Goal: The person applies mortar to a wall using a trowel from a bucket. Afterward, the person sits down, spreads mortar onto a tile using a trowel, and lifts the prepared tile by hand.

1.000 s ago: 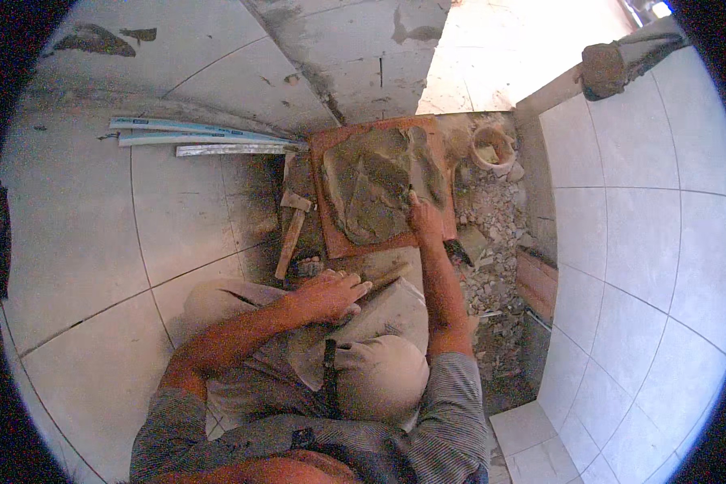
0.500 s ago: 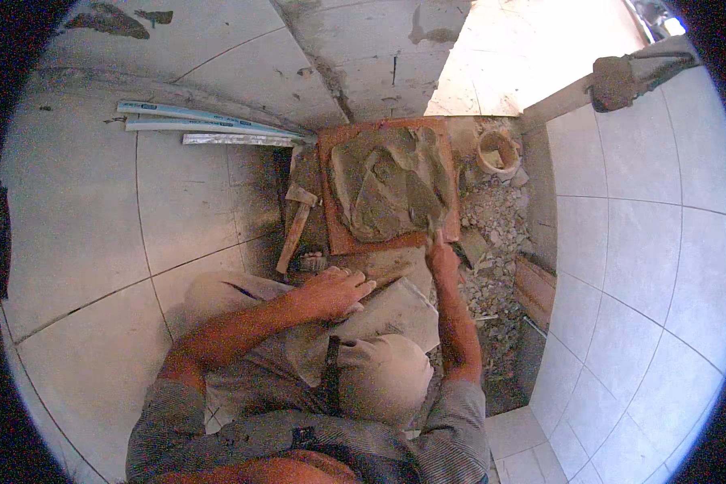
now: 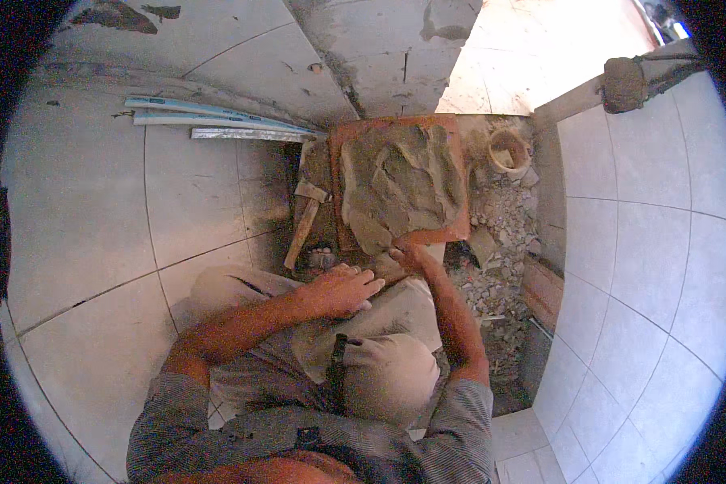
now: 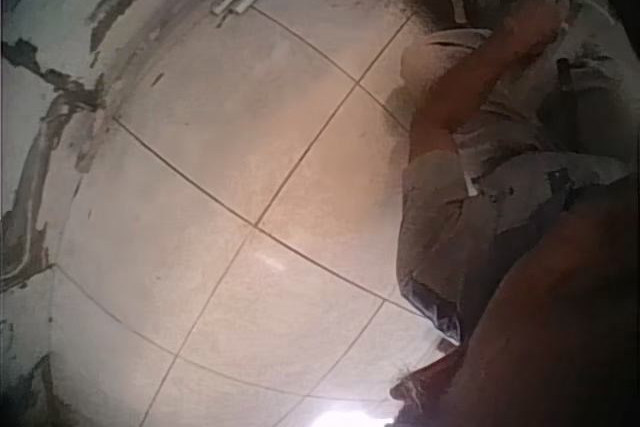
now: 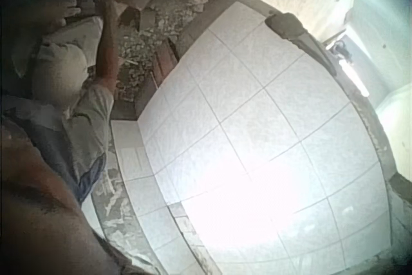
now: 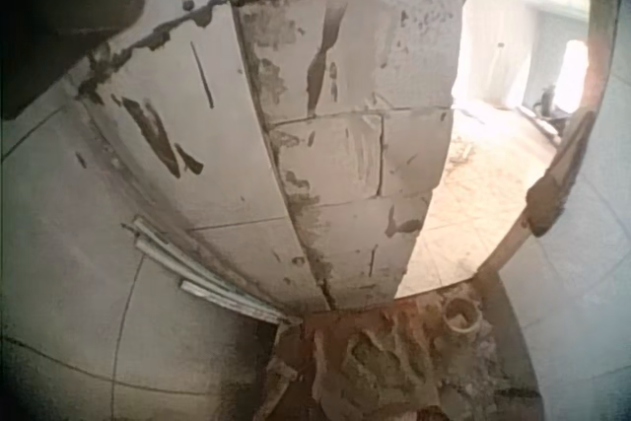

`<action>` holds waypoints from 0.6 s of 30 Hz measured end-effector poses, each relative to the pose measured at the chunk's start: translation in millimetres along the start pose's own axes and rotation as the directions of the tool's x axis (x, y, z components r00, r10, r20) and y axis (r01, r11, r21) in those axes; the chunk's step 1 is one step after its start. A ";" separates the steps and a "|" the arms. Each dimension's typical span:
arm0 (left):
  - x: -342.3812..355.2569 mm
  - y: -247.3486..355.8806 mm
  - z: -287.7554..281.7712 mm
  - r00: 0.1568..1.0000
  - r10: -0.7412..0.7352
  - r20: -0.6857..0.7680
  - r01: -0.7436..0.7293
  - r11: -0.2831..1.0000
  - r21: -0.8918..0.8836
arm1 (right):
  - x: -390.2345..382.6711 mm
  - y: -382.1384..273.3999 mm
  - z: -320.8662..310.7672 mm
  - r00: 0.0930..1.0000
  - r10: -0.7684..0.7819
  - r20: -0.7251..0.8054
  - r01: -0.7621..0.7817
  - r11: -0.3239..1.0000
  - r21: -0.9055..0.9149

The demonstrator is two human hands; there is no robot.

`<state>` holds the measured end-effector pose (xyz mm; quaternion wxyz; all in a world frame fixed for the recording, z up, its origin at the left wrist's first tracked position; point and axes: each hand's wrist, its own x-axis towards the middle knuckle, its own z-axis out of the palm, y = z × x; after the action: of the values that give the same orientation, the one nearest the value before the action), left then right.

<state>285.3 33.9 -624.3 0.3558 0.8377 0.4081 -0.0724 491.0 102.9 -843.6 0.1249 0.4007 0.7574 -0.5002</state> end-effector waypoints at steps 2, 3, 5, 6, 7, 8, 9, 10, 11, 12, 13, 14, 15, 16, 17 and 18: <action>-4.3 -3.3 3.8 1.000 -0.016 0.023 0.016 1.000 0.009 | -14.5 -9.3 -15.8 0.980 -0.077 0.185 0.081 0.997 -0.017; -6.0 -4.1 5.0 1.000 -0.016 0.021 0.016 1.000 0.017 | -17.6 -19.0 -22.6 0.979 -0.081 0.187 0.085 0.996 -0.015; -3.7 -1.9 3.9 1.000 0.007 0.016 -0.007 1.000 0.026 | -27.5 -28.0 -35.8 0.925 0.253 0.283 -0.232 0.967 -0.106; -3.4 -0.5 2.3 1.000 0.001 0.025 -0.001 1.000 0.008 | -30.6 -19.3 -35.8 0.925 0.260 0.278 -0.240 0.965 -0.104; -2.0 1.9 -0.2 0.999 0.002 0.034 -0.002 1.000 -0.012 | -38.7 -11.0 -39.6 0.985 0.117 0.124 -0.086 0.969 -0.233; -0.9 3.2 -2.2 0.999 0.019 0.034 -0.019 1.000 -0.012 | -45.8 -4.0 -41.7 0.999 -0.053 -0.009 0.046 0.924 -0.380; -0.2 3.8 -4.1 0.999 0.009 0.048 -0.007 1.000 -0.025 | -52.0 3.2 -44.4 0.999 -0.038 -0.017 0.029 0.925 -0.380; -1.3 3.4 -5.5 0.998 -0.007 0.064 0.010 0.999 -0.037 | -58.9 -3.4 -55.1 0.994 -0.015 -0.111 -0.031 0.916 -0.401; -3.2 2.8 -6.7 0.998 0.005 0.067 -0.003 0.999 -0.037 | -64.7 -7.2 -61.3 0.979 0.007 -0.203 -0.093 0.904 -0.416; -5.5 1.9 -7.6 0.998 0.000 0.058 0.002 0.999 -0.038 | -68.1 -4.0 -58.7 0.978 0.019 -0.209 -0.106 0.904 -0.413; -6.2 1.6 -9.0 0.999 -0.005 0.045 0.006 0.999 -0.037 | -71.2 1.3 -55.9 0.953 0.108 -0.283 -0.210 0.909 -0.360; -6.1 1.2 -8.1 0.999 0.008 0.043 -0.007 0.999 -0.035 | -74.6 6.8 -52.7 0.915 0.197 -0.352 -0.309 0.903 -0.299; -5.7 0.9 -5.7 0.999 0.011 0.035 -0.010 0.999 -0.035 | -79.9 12.6 -49.0 0.911 0.204 -0.359 -0.320 0.899 -0.298; -4.5 0.5 -4.5 1.000 0.010 0.028 -0.009 0.999 -0.035 | -85.2 16.5 -44.5 0.888 0.253 -0.385 -0.374 0.884 -0.281; -2.5 0.3 -4.5 1.000 0.017 0.027 -0.016 0.999 -0.033 | -90.1 20.9 -41.3 0.862 0.300 -0.409 -0.427 0.865 -0.263; -0.6 0.3 -5.5 0.999 0.006 0.044 -0.005 1.000 -0.021 | -94.7 25.9 -39.6 0.859 0.304 -0.413 -0.431 0.863 -0.262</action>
<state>284.2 37.0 -619.8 0.3736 0.8333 0.3984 -0.0856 579.7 95.8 -786.2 0.1479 0.5958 0.7507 -0.2440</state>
